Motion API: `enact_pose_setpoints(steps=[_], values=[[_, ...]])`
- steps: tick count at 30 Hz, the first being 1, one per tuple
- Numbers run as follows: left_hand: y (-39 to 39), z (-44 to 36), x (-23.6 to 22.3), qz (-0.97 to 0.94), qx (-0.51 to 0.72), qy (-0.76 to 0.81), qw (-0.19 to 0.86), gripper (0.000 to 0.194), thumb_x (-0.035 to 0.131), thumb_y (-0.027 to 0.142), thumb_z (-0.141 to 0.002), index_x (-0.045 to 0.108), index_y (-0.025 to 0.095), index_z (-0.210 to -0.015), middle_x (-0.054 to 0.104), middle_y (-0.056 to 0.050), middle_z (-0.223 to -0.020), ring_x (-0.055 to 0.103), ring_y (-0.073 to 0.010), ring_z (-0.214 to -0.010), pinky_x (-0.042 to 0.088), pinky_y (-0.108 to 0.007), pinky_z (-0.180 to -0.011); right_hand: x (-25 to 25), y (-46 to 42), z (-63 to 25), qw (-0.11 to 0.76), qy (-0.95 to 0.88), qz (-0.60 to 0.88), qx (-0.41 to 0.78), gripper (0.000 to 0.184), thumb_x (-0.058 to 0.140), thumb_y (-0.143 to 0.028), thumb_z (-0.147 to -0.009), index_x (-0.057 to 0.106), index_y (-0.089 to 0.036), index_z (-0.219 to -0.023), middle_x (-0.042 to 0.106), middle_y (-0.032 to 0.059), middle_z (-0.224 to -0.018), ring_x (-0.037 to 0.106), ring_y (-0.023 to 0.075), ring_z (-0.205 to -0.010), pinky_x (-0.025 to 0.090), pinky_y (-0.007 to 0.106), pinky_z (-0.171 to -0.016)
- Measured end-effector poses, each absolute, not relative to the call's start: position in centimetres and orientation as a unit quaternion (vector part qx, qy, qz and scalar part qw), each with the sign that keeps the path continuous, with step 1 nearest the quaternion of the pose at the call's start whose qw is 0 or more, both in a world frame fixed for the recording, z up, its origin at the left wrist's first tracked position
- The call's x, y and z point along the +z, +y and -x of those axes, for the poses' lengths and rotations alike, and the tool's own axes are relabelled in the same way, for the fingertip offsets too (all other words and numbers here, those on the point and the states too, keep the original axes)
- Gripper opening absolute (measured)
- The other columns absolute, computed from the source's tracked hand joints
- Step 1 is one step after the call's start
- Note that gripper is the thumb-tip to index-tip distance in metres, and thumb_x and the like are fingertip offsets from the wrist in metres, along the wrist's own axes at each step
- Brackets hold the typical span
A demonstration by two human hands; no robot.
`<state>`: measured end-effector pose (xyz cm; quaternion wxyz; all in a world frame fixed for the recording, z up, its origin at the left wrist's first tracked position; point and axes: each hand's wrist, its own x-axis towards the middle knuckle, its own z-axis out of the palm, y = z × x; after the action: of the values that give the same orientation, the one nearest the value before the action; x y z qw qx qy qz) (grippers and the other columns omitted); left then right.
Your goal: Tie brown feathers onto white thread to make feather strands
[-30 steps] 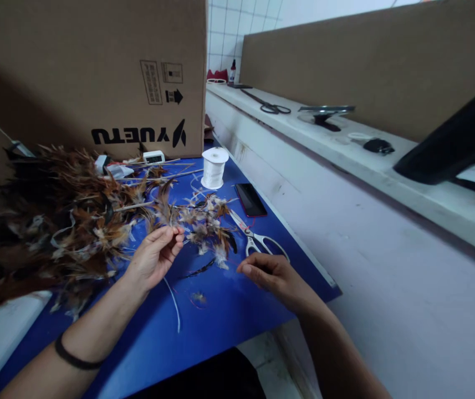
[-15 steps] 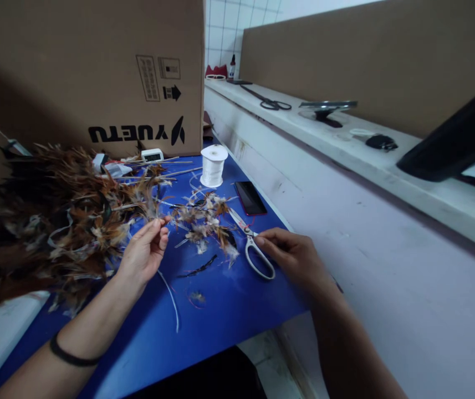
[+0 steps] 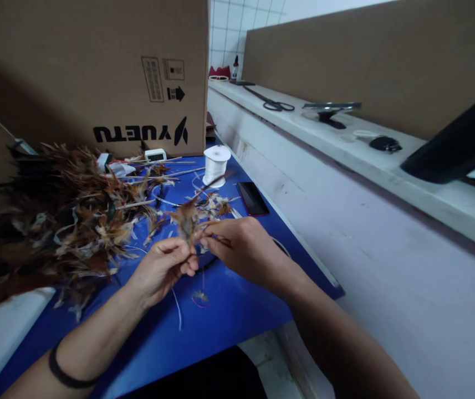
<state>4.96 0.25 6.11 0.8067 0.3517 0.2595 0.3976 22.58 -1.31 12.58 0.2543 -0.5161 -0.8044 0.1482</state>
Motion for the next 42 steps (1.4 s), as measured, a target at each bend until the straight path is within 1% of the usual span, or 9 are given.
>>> enact_pose_setpoints(steps=[3,7,15,20,23,27,34,38,42], values=[[0.3,-4.9,6.0,-0.375,0.385,0.258,0.803,0.016,0.07,0.025,-0.072,0.07,0.009,-0.072,0.067,-0.005,-0.061,0.062,-0.0084,-0.054,0.051,-0.016,-0.056,12.8,-0.8,-22.2,0.253,-0.807,0.515,0.138,0.018,0.055,-0.017,-0.079,0.065,-0.016,-0.064,0.057,-0.0025,-0.054,0.047,0.0068,-0.05,0.034,0.02,-0.051],[1.1,-4.5,6.1,-0.38,0.419,0.274,0.778,0.016,0.07,0.026,-0.072,0.071,0.01,-0.072,0.067,-0.004,-0.061,0.061,-0.0069,-0.054,0.05,-0.015,-0.057,12.7,-0.5,-23.1,0.269,-0.783,0.54,0.155,0.015,0.057,-0.025,-0.08,0.069,-0.017,-0.078,0.061,-0.0008,-0.06,0.05,0.0083,-0.053,0.037,0.021,-0.052],[3.0,-2.8,6.9,-0.362,0.502,0.323,0.716,0.018,0.075,0.027,-0.065,0.07,0.011,-0.071,0.067,-0.004,-0.064,0.06,-0.0062,-0.054,0.05,-0.014,-0.057,10.1,-0.1,-28.0,0.265,-0.706,0.615,0.231,0.031,0.056,-0.046,-0.079,0.068,-0.017,-0.08,0.058,-0.0007,-0.057,0.048,0.0098,-0.05,0.035,0.022,-0.046],[3.8,-1.5,7.9,-0.354,0.562,0.318,0.677,0.014,0.076,0.023,-0.063,0.069,0.011,-0.068,0.066,-0.003,-0.065,0.059,-0.0058,-0.054,0.05,-0.013,-0.054,8.0,0.1,-29.7,0.306,-0.666,0.615,0.291,0.038,0.057,-0.05,-0.076,0.067,-0.014,-0.079,0.062,0.0034,-0.066,0.052,0.0128,-0.057,0.041,0.025,-0.053],[4.1,-0.7,8.4,-0.346,0.596,0.313,0.654,0.014,0.077,0.02,-0.062,0.069,0.011,-0.069,0.067,-0.004,-0.069,0.059,-0.0063,-0.055,0.051,-0.013,-0.054,7.1,0.1,-30.2,0.325,-0.64,0.625,0.307,0.041,0.057,-0.053,-0.075,0.066,-0.013,-0.076,0.061,0.0038,-0.065,0.052,0.0139,-0.058,0.041,0.026,-0.054],[4.4,0.1,9.2,-0.342,0.632,0.3,0.627,0.014,0.077,0.019,-0.062,0.069,0.01,-0.068,0.067,-0.004,-0.07,0.059,-0.0052,-0.055,0.051,-0.012,-0.054,6.3,0.3,-30.9,0.337,-0.614,0.644,0.308,0.042,0.06,-0.054,-0.072,0.066,-0.013,-0.076,0.06,0.0023,-0.063,0.051,0.0128,-0.056,0.04,0.025,-0.053],[4.4,1.6,10.8,-0.331,0.694,0.28,0.575,0.002,0.069,0.01,-0.071,0.068,0.01,-0.068,0.067,-0.004,-0.07,0.058,-0.0046,-0.056,0.052,-0.012,-0.055,4.7,1.3,-32.2,0.351,-0.58,0.661,0.322,0.041,0.059,-0.052,-0.073,0.067,-0.012,-0.083,0.06,0.0016,-0.066,0.046,0.0099,-0.053,0.037,0.024,-0.051],[4.1,2.7,12.1,-0.317,0.726,0.254,0.556,0.012,0.058,0.001,-0.076,0.066,0.008,-0.07,0.066,-0.006,-0.07,0.056,-0.0038,-0.055,0.051,-0.011,-0.053,4.4,1.9,-32.3,0.354,-0.577,0.663,0.322,0.042,0.058,-0.051,-0.074,0.067,-0.012,-0.085,0.053,-0.002,-0.057,0.04,0.0082,-0.048,0.031,0.022,-0.047],[3.6,3.8,13.7,-0.299,0.756,0.23,0.534,0.015,0.055,0.0,-0.078,0.063,0.007,-0.068,0.063,-0.005,-0.069,0.054,-0.0014,-0.053,0.049,-0.008,-0.053,4.5,2.5,-32.5,0.36,-0.557,0.675,0.324,0.041,0.058,-0.05,-0.073,0.066,-0.012,-0.086,0.044,-0.0054,-0.048,0.034,0.0071,-0.044,0.025,0.022,-0.043]])
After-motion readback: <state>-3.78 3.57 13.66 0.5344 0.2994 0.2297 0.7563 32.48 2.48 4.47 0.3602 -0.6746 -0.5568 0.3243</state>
